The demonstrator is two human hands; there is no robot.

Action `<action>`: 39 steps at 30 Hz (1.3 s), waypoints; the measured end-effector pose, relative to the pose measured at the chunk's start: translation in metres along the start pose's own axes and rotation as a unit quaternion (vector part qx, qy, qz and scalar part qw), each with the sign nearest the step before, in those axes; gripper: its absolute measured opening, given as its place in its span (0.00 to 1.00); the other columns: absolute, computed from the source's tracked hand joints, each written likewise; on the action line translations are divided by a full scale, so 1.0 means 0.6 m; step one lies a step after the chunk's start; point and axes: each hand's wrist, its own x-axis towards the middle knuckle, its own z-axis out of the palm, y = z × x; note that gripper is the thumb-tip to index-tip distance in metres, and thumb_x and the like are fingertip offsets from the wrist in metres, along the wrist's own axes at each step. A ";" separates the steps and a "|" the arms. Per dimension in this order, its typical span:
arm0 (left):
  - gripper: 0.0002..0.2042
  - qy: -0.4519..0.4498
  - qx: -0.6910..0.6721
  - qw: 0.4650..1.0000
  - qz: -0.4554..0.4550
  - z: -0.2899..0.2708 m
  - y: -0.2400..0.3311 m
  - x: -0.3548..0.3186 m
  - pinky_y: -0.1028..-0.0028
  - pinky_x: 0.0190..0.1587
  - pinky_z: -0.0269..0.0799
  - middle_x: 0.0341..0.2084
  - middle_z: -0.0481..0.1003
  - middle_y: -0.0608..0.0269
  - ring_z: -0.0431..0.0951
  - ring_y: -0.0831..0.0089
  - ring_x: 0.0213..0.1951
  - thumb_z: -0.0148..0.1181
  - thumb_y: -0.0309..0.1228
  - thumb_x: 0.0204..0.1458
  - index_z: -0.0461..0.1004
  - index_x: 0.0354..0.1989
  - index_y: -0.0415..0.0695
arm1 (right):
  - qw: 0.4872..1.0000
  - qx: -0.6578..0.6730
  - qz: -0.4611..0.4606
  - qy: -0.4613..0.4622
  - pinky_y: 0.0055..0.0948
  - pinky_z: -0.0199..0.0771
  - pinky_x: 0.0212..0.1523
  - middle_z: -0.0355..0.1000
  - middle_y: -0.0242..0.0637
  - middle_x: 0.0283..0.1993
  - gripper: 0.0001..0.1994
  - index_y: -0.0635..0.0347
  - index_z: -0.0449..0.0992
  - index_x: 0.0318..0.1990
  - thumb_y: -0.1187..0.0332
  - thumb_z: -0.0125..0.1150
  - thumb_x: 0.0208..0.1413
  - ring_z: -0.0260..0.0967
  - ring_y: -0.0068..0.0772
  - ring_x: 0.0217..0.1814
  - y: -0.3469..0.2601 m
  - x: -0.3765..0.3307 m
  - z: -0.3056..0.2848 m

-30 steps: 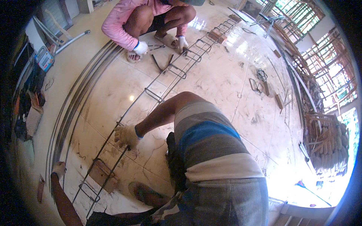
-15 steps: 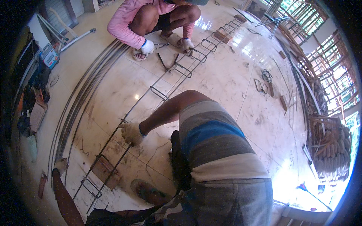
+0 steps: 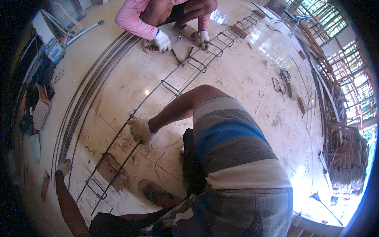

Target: The person sits on the floor and assembles a metal frame by bending and twisting wire ties to secure crossbars to longitudinal rods. They use pliers to tighten the connections and adjust the frame's alignment.

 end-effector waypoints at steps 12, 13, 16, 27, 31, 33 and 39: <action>0.17 0.008 0.048 0.999 0.014 0.007 0.023 -0.024 0.72 0.28 0.71 0.28 0.76 0.65 0.75 0.76 0.28 0.53 0.39 0.69 0.76 0.55 0.39 | 0.997 0.065 -0.015 0.024 0.59 0.50 0.76 0.80 0.34 0.43 0.21 0.49 0.86 0.36 0.43 0.69 0.46 0.72 0.43 0.58 -0.009 -0.005 -0.032; 0.17 0.008 0.061 0.998 0.010 0.011 0.033 -0.032 0.72 0.29 0.71 0.28 0.76 0.65 0.75 0.77 0.28 0.53 0.39 0.69 0.77 0.55 0.39 | 0.996 0.091 -0.015 0.022 0.59 0.50 0.75 0.80 0.34 0.44 0.23 0.51 0.85 0.37 0.42 0.70 0.45 0.72 0.42 0.58 -0.009 -0.006 -0.035; 0.18 0.004 0.127 0.991 0.043 0.037 0.091 -0.069 0.72 0.34 0.75 0.33 0.80 0.58 0.79 0.73 0.32 0.52 0.37 0.68 0.76 0.57 0.37 | 0.978 0.169 -0.017 0.121 0.53 0.62 0.67 0.79 0.36 0.45 0.21 0.51 0.84 0.43 0.45 0.69 0.53 0.71 0.45 0.58 -0.001 -0.016 -0.047; 0.23 -0.113 0.351 0.836 0.407 0.343 0.372 -0.265 0.58 0.51 0.77 0.48 0.79 0.45 0.83 0.53 0.46 0.64 0.39 0.57 0.75 0.57 0.38 | 0.814 0.285 0.476 0.174 0.33 0.80 0.50 0.84 0.44 0.47 0.20 0.55 0.87 0.49 0.55 0.67 0.52 0.83 0.35 0.46 0.012 -0.194 -0.086; 0.29 0.009 0.393 0.722 0.570 0.462 0.351 -0.307 0.56 0.50 0.78 0.47 0.79 0.41 0.82 0.51 0.46 0.63 0.44 0.57 0.69 0.65 0.44 | 0.738 0.386 0.545 0.096 0.33 0.80 0.50 0.84 0.45 0.42 0.21 0.55 0.86 0.51 0.56 0.60 0.55 0.83 0.34 0.44 -0.036 -0.251 -0.071; 0.29 -0.086 0.361 0.799 0.473 0.488 0.346 -0.315 0.55 0.48 0.78 0.43 0.80 0.43 0.83 0.50 0.44 0.63 0.43 0.56 0.69 0.65 0.46 | 0.713 0.432 0.545 0.096 0.33 0.80 0.50 0.84 0.45 0.40 0.21 0.58 0.85 0.51 0.56 0.56 0.57 0.82 0.34 0.44 -0.049 -0.253 -0.056; 0.22 -0.091 0.359 0.797 0.477 0.441 0.427 -0.350 0.56 0.41 0.78 0.34 0.80 0.48 0.82 0.51 0.36 0.66 0.35 0.50 0.75 0.55 0.45 | 0.619 0.534 0.561 0.136 0.32 0.78 0.45 0.80 0.39 0.37 0.23 0.66 0.80 0.41 0.55 0.45 0.64 0.76 0.29 0.40 -0.023 -0.239 -0.021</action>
